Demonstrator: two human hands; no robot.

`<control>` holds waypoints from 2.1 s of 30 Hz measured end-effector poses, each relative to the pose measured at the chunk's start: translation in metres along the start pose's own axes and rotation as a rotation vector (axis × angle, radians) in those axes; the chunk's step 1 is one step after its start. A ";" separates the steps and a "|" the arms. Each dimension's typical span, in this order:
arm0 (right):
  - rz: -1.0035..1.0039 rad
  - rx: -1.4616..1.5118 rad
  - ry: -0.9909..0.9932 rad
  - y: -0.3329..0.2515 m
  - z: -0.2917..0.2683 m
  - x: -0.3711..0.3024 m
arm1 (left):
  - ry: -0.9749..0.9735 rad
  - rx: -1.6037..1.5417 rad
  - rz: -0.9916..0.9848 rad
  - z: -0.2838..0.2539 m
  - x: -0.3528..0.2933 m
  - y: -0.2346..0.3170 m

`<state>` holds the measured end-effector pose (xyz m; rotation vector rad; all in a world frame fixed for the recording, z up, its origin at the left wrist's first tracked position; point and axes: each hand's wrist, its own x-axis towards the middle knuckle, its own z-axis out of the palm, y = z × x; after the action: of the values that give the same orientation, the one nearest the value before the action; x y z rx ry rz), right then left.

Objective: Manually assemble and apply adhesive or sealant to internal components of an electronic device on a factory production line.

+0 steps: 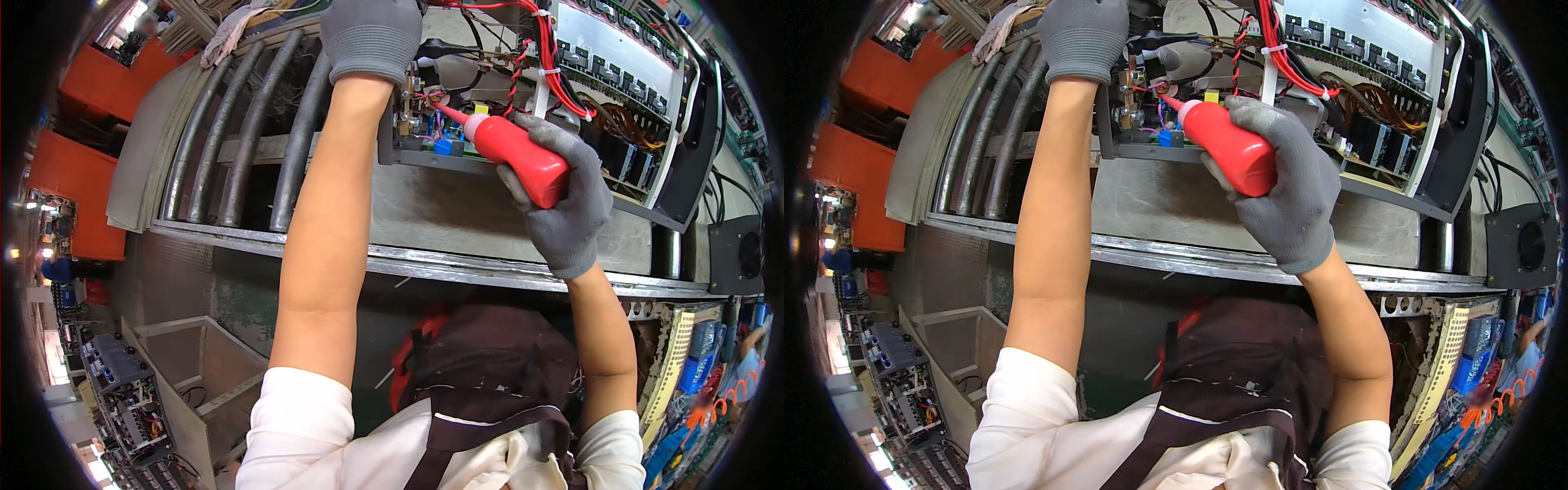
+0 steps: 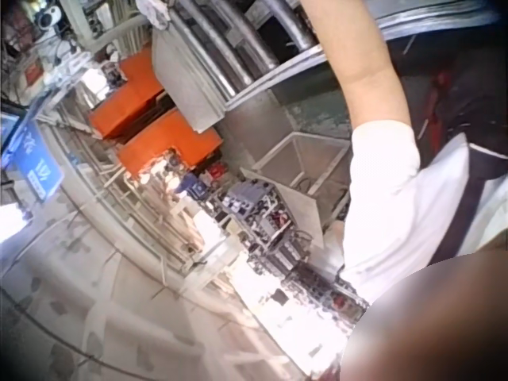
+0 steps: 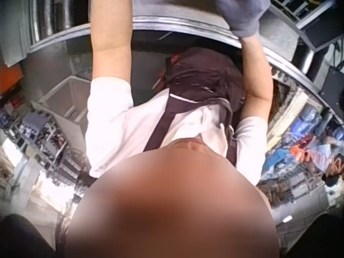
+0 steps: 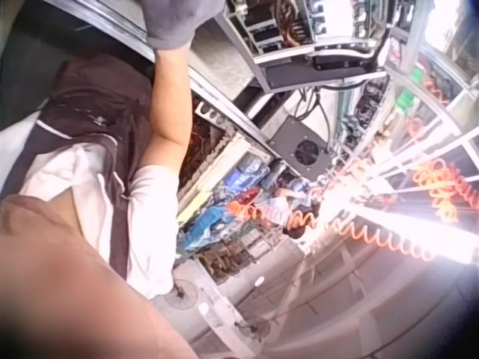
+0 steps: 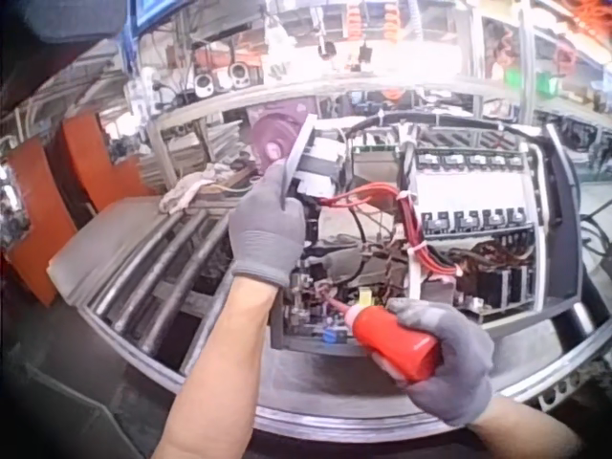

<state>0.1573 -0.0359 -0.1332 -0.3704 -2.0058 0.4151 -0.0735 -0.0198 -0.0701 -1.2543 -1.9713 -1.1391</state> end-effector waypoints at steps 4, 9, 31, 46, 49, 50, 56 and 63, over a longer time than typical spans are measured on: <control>-0.024 -0.042 -0.010 -0.001 0.000 -0.003 | 0.011 0.024 -0.010 0.005 -0.001 -0.007; 0.017 -0.016 0.079 0.006 -0.001 -0.008 | 0.014 0.022 0.000 0.006 0.000 -0.004; 0.058 0.121 0.120 -0.012 0.000 0.017 | -0.044 -0.025 -0.005 -0.013 -0.002 0.007; 0.147 0.240 0.288 -0.024 -0.013 0.006 | 0.006 -0.053 0.017 -0.008 -0.003 0.003; 0.075 0.226 0.143 -0.026 -0.015 -0.005 | 0.004 -0.046 0.010 -0.009 -0.004 0.002; 0.076 0.229 0.143 -0.026 -0.012 -0.005 | -0.014 -0.032 -0.011 -0.011 -0.004 0.001; -0.036 0.149 0.085 -0.024 -0.004 -0.003 | -0.036 -0.035 -0.017 -0.010 -0.003 0.006; -0.058 0.100 -0.019 -0.026 -0.008 -0.002 | -0.033 -0.048 -0.027 -0.012 -0.003 0.006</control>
<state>0.1628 -0.0592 -0.1198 -0.2455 -2.0009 0.4821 -0.0663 -0.0302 -0.0641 -1.2822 -2.0019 -1.1929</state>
